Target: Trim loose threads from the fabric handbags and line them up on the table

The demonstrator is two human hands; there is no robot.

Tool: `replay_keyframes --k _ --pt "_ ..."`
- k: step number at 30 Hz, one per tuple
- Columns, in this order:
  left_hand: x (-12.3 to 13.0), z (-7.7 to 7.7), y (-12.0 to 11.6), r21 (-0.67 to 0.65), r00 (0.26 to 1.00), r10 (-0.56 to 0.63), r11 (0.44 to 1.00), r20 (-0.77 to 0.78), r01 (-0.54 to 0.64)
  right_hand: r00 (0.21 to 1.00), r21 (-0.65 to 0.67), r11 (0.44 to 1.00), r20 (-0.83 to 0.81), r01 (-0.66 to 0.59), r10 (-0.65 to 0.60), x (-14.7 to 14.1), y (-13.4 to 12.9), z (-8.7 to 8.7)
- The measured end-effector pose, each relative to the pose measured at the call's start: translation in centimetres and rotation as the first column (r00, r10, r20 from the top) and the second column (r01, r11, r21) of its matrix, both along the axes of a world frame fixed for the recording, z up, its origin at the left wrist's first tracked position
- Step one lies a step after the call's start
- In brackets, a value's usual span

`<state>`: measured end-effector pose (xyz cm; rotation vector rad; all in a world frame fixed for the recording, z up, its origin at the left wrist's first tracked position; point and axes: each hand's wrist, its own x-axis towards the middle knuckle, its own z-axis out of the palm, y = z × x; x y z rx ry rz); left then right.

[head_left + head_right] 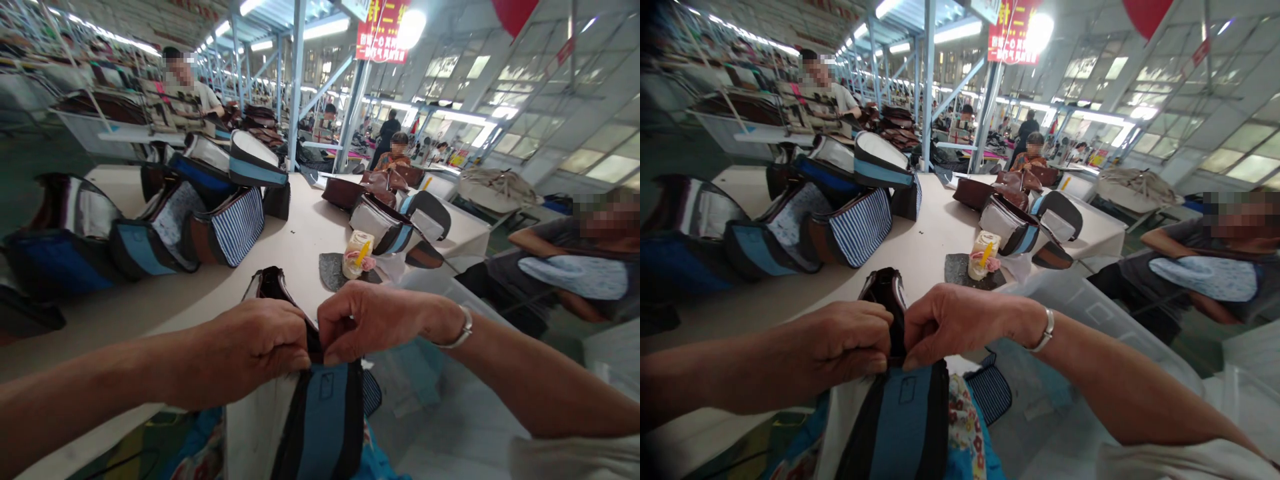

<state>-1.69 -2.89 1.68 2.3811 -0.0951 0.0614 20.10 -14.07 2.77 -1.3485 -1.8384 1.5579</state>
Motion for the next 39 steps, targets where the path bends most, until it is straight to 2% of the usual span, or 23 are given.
replay_keyframes --k 2,4,7,10,12,14,16,19,21,23,25,27,30,32,36,39 --pt "0.0 -0.4 0.2 -0.045 1.0 -0.001 0.999 0.014 0.002 0.995 0.025 0.999 0.098 0.027 -0.029 -0.6 -0.4 -0.1" --pt "0.0 -0.5 0.7 -0.127 0.999 -0.011 0.992 -0.038 0.006 0.986 0.09 0.994 0.149 0.056 -0.069 -1.2 -0.7 -0.2" --pt "-0.2 -0.3 1.9 -0.275 0.984 -0.058 0.961 -0.168 0.01 0.987 0.12 0.986 0.097 0.115 -0.127 -1.8 -0.8 -0.7" --pt "-0.4 0.0 3.1 -0.368 0.963 -0.054 0.929 -0.263 -0.049 0.984 0.094 0.981 0.037 0.17 -0.174 -2.0 -0.6 -1.1" --pt "-0.6 -0.1 3.4 -0.36 0.95 -0.042 0.93 -0.309 -0.076 0.981 0.109 0.977 0.05 0.182 -0.188 -2.0 -0.6 -1.3" --pt "-0.7 -0.3 3.4 -0.296 0.953 -0.047 0.954 -0.301 -0.047 0.977 0.14 0.973 0.08 0.185 -0.198 -2.1 -0.7 -1.5" --pt "-0.8 -0.3 3.1 -0.191 0.974 -0.031 0.982 -0.225 -0.013 0.973 0.158 0.967 0.083 0.201 -0.216 -2.3 -0.8 -1.7" --pt "-1.0 0.4 2.6 -0.06 0.991 0.026 0.998 -0.135 -0.034 0.969 0.165 0.958 0.04 0.236 -0.246 -2.8 -0.4 -1.9" --pt "-1.1 1.1 2.2 -0.092 0.982 0.043 0.994 -0.184 -0.06 0.963 0.186 0.948 0.032 0.258 -0.269 -3.1 0.3 -1.6" --pt "-1.4 1.5 1.8 -0.179 0.963 0.084 0.975 -0.257 -0.133 0.965 0.207 0.947 0.044 0.245 -0.26 -3.3 1.3 -1.0" --pt "-1.9 1.5 1.6 -0.241 0.947 0.137 0.947 -0.29 -0.211 0.982 0.2 0.962 0.012 0.184 -0.19 -3.4 2.4 -0.4" --pt "-2.7 1.2 1.8 -0.269 0.943 0.172 0.93 -0.283 -0.25 0.989 0.173 0.979 -0.118 0.106 -0.086 -3.4 3.6 -0.2" --pt "-4.4 1.0 2.8 -0.301 0.942 0.223 0.907 -0.253 -0.295 0.928 0.208 0.973 -0.373 0.097 -0.012 -3.8 5.5 -1.5" --pt "-5.7 1.2 3.7 -0.32 0.927 0.287 0.878 -0.243 -0.356 0.889 0.271 0.954 -0.457 0.13 0.009 -4.5 6.8 -3.2" --pt "-7.8 2.0 4.9 -0.357 0.894 0.362 0.825 -0.263 -0.439 0.86 0.312 0.94 -0.508 0.139 0.042 -5.9 8.3 -6.1" --pt "-8.6 2.0 5.3 -0.419 0.903 0.354 0.801 -0.244 -0.427 0.864 0.262 0.959 -0.503 0.11 0.038 -6.7 8.2 -6.7"
